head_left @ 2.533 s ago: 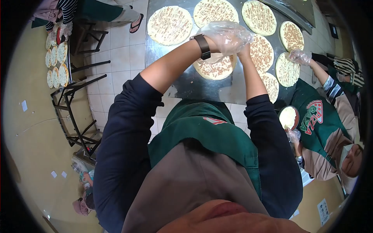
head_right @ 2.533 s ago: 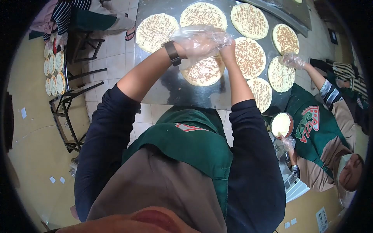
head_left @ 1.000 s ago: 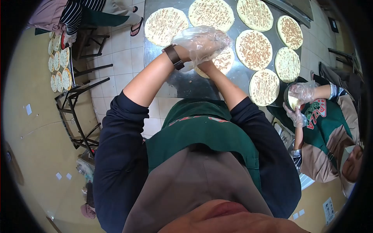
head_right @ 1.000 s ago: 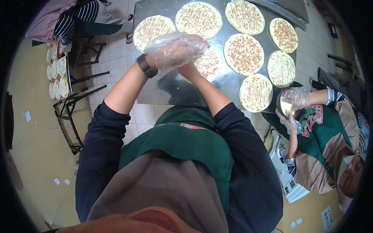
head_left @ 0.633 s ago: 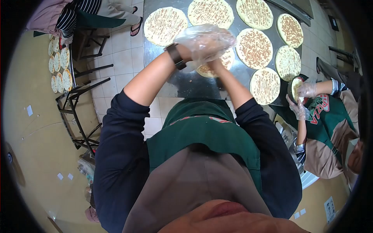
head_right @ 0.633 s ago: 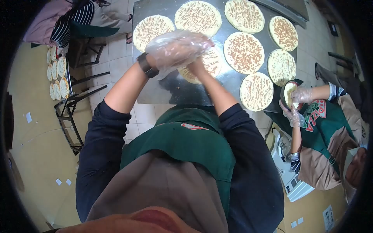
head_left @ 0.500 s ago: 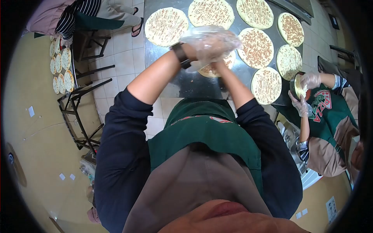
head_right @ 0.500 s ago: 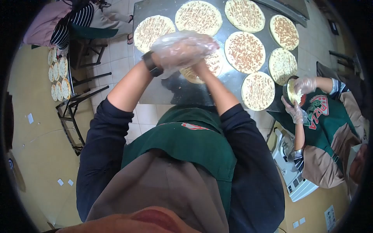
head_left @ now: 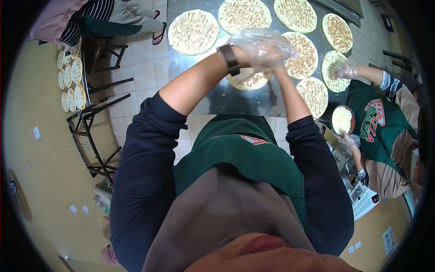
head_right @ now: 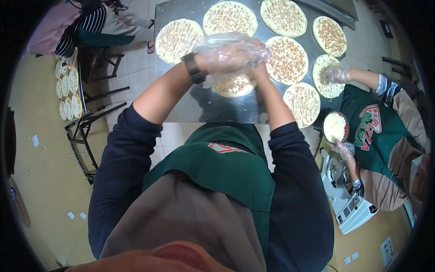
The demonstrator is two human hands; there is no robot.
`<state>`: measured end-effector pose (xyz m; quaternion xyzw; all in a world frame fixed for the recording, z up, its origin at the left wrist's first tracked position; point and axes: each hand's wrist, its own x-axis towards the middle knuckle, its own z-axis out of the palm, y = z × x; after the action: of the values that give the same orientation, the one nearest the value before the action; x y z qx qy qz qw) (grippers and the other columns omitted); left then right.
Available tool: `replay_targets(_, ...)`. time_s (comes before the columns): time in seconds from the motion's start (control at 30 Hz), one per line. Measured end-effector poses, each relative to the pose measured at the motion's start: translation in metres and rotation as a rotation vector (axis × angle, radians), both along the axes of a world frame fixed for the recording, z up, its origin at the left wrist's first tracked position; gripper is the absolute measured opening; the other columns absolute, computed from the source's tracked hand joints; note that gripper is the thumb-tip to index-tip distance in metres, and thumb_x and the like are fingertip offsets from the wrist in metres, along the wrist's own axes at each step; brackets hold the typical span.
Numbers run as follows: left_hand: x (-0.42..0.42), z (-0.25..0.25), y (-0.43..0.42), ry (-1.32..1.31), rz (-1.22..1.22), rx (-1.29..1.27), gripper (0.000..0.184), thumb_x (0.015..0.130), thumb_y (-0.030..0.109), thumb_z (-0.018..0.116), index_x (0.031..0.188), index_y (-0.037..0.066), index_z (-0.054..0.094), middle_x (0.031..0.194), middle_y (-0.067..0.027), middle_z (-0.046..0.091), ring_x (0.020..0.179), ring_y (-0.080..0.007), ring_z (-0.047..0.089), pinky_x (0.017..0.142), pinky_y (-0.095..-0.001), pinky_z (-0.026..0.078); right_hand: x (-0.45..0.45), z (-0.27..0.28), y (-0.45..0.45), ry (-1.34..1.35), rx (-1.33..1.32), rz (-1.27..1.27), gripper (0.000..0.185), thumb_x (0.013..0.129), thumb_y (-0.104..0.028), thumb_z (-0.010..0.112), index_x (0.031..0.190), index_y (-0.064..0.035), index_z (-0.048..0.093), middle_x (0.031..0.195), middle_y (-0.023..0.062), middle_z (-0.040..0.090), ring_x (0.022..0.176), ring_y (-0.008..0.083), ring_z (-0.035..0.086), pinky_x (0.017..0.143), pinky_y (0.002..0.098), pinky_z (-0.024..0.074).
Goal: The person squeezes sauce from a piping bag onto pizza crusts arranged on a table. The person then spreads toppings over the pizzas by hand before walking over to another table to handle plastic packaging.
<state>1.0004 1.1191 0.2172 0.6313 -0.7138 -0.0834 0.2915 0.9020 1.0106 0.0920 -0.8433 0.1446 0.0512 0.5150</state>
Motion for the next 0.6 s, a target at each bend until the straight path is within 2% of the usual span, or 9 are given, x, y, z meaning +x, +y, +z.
replay_targets(0.03,-0.001,-0.003,-0.011,0.053,0.024,0.331,0.045,0.08,0.015,0.05,0.123,0.009,0.041,0.126,-0.0109,0.042,0.115,-0.0262,0.041,0.096,-0.0383,0.033,0.002,-0.005,-0.005,-0.005,0.047,-0.023,0.041,0.079,-0.011,0.052,0.117,0.0004,0.042,0.121,0.017,0.043,0.114,0.0258,0.038,0.096,0.0345,0.0294)
replay_targets(0.13,0.0,0.004,0.006,-0.009,0.079,0.065,0.047,0.077,0.012,0.052,0.123,0.009,0.042,0.124,-0.0117,0.044,0.114,-0.0267,0.042,0.095,-0.0378,0.034,0.007,-0.004,-0.008,-0.022,0.195,-0.1,0.038,0.079,-0.01,0.051,0.114,0.0006,0.044,0.118,0.0159,0.046,0.112,0.0258,0.041,0.095,0.0345,0.0314)
replay_targets(0.17,0.007,-0.011,0.013,0.379,-0.007,-0.107,0.036,0.082,0.018,0.049,0.118,0.017,0.047,0.118,-0.0123,0.048,0.106,-0.0284,0.047,0.093,-0.0378,0.036,0.0,0.003,0.022,0.022,0.366,-0.224,0.038,0.078,-0.008,0.051,0.114,0.0008,0.044,0.12,0.0172,0.044,0.114,0.027,0.038,0.097,0.0353,0.0289)
replay_targets(0.2,0.007,-0.011,0.019,0.377,-0.007,-0.104,0.036,0.082,0.018,0.049,0.118,0.017,0.047,0.118,-0.0123,0.048,0.106,-0.0284,0.047,0.093,-0.0378,0.036,-0.006,-0.007,0.045,-0.306,0.034,-0.067,0.04,0.078,-0.006,0.049,0.116,0.0011,0.042,0.122,0.0185,0.041,0.117,0.0284,0.034,0.098,0.0358,0.0261)
replay_targets(0.23,0.006,-0.01,0.024,0.226,0.031,-0.07,0.036,0.083,0.019,0.048,0.119,0.017,0.046,0.118,-0.0122,0.047,0.106,-0.0286,0.047,0.093,-0.0376,0.037,-0.007,-0.003,0.064,-0.062,-0.077,0.012,0.042,0.078,-0.005,0.048,0.118,0.0014,0.039,0.124,0.0193,0.039,0.119,0.0293,0.031,0.1,0.0358,0.0237)
replay_targets(0.33,0.0,0.001,0.018,0.097,0.049,-0.088,0.035,0.085,0.024,0.045,0.12,0.017,0.044,0.116,-0.0127,0.049,0.103,-0.0286,0.049,0.091,-0.0374,0.038,-0.008,0.006,0.054,-0.146,0.239,-0.152,0.044,0.077,-0.003,0.05,0.119,0.001,0.038,0.125,0.0188,0.038,0.118,0.0294,0.032,0.1,0.0355,0.024)
replay_targets(0.53,-0.01,0.008,-0.005,0.272,0.117,0.28,0.043,0.079,0.014,0.052,0.121,0.012,0.044,0.118,-0.0137,0.048,0.108,-0.0267,0.047,0.092,-0.0352,0.038,-0.005,0.007,0.031,-0.008,0.183,-0.146,0.044,0.076,-0.001,0.05,0.119,0.0005,0.039,0.124,0.0189,0.039,0.117,0.0283,0.034,0.099,0.0345,0.0261)
replay_targets(0.57,-0.009,-0.016,-0.003,0.189,0.095,-0.199,0.038,0.088,0.037,0.039,0.106,0.007,0.053,0.101,-0.0153,0.055,0.091,-0.0267,0.052,0.082,-0.0362,0.041,-0.008,0.003,0.032,-0.032,0.169,-0.14,0.045,0.076,-0.001,0.05,0.119,0.0003,0.039,0.124,0.0189,0.039,0.117,0.0281,0.035,0.099,0.0344,0.0263)
replay_targets(0.6,-0.009,-0.013,0.002,0.189,0.093,-0.195,0.038,0.088,0.037,0.039,0.106,0.007,0.053,0.101,-0.0153,0.055,0.091,-0.0267,0.052,0.082,-0.0362,0.041,-0.01,-0.003,0.034,-0.056,0.157,-0.135,0.045,0.076,-0.001,0.051,0.119,0.0001,0.039,0.123,0.0189,0.039,0.117,0.028,0.035,0.099,0.0343,0.0266)
